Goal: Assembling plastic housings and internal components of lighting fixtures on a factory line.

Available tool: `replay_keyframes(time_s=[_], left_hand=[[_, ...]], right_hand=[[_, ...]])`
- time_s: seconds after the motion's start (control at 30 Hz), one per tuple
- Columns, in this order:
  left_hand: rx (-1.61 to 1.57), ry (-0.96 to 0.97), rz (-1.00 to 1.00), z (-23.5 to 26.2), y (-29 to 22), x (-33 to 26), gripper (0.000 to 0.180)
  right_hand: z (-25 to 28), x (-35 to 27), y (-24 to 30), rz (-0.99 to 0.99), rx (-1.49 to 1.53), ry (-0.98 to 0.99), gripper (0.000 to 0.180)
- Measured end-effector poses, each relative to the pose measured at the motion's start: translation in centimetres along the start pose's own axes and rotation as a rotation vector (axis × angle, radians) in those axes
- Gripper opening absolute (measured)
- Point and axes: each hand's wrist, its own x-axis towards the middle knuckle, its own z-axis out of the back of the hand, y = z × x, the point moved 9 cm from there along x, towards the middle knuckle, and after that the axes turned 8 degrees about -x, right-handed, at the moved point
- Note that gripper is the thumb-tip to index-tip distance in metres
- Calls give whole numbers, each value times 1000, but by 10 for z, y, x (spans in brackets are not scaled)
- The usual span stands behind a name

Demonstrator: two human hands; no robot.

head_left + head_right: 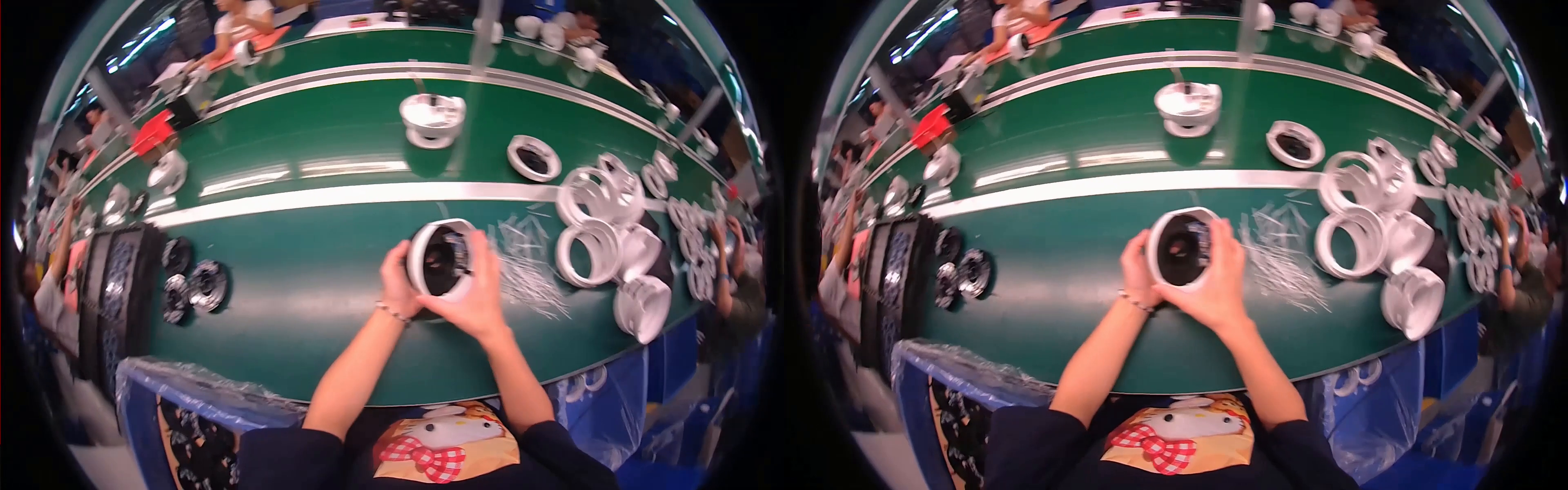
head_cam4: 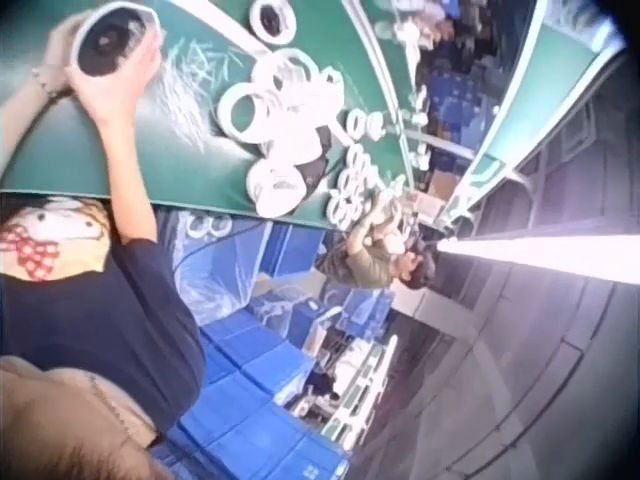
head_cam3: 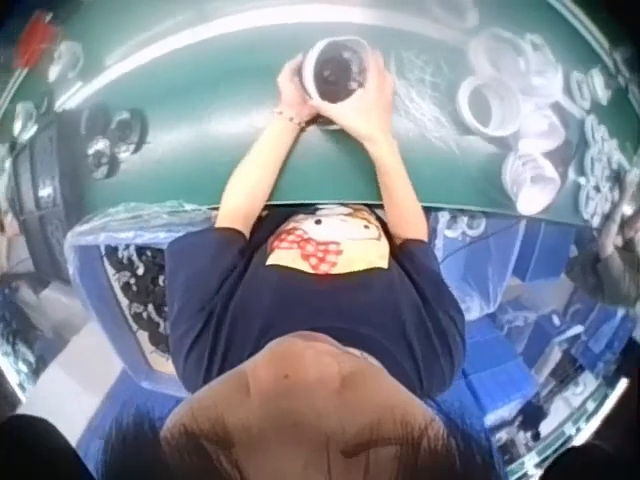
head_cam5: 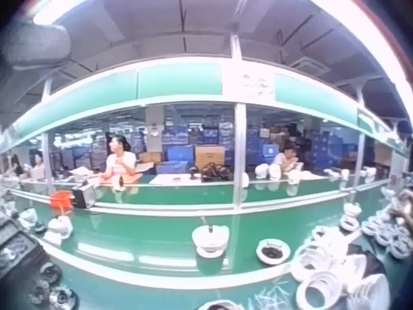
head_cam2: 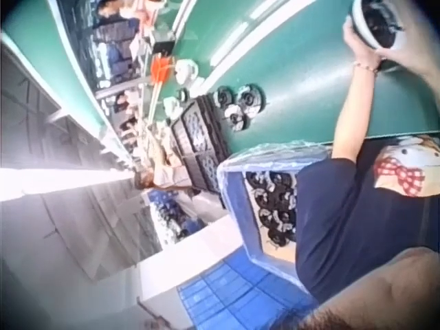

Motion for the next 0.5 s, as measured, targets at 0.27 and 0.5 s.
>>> replay_keyframes(time_s=[0.27, 0.5], left_hand=[[-100, 253, 147, -5, 17, 0, 67], [-113, 237, 218, -4, 18, 1, 52]], right_hand=[[-13, 1, -23, -57, -30, 133, 111], [-4, 12, 4, 138, -33, 249, 114]])
